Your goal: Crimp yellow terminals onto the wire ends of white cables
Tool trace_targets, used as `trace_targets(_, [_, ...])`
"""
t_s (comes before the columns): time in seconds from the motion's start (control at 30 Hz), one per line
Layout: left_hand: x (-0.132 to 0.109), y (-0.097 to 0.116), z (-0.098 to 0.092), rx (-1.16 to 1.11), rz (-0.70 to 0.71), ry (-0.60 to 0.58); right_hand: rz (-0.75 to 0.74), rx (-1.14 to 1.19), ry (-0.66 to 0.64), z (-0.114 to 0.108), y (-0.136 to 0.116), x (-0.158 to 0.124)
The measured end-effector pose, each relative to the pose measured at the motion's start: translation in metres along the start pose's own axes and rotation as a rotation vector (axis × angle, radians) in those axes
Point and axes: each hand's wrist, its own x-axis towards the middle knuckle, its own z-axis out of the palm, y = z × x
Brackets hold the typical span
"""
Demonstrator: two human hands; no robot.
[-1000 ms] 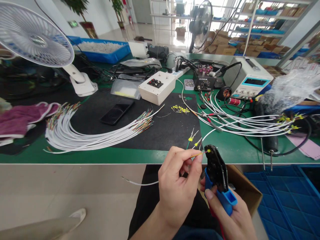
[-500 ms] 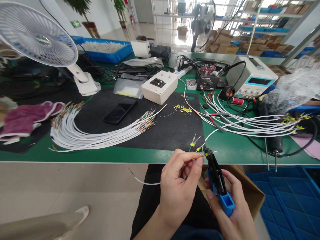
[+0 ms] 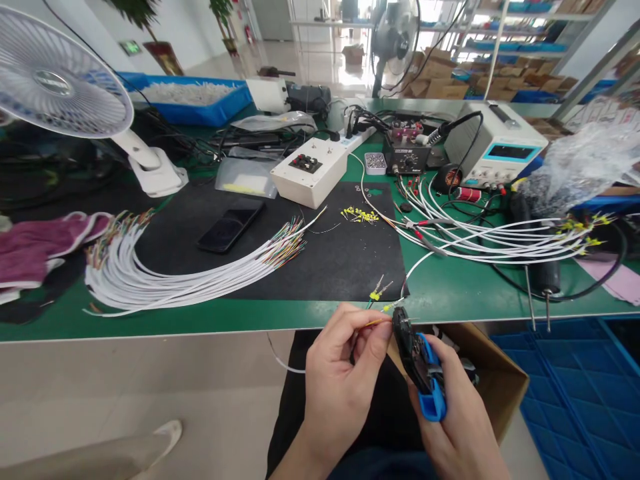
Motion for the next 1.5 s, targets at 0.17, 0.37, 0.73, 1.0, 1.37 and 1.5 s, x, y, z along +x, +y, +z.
trace_targets(0.17, [0.002, 0.000, -0.003, -0.001, 0.009, -0.001, -0.010, -0.016, 0.064, 0.003, -0.006, 0.000])
trace_targets(0.37, [0.001, 0.000, -0.005, 0.004, 0.028, 0.028, -0.002, -0.020, 0.082, 0.004, -0.007, 0.002])
trace_targets(0.73, [0.000, 0.004, -0.004, 0.032, 0.081, 0.035, 0.007, 0.114, 0.045, 0.008, -0.011, 0.003])
trace_targets(1.0, [-0.006, 0.008, -0.001, 0.104, 0.140, 0.027, -0.010, 0.150, 0.076, 0.013, -0.005, 0.004])
trace_targets(1.37, [-0.009, 0.010, 0.009, 0.144, 0.211, 0.058, -0.005, 0.204, 0.035, 0.019, 0.011, 0.003])
trace_targets(1.5, [-0.008, 0.010, 0.007, 0.174, 0.209, 0.052, -0.036, 0.202, 0.027, 0.019, 0.012, 0.003])
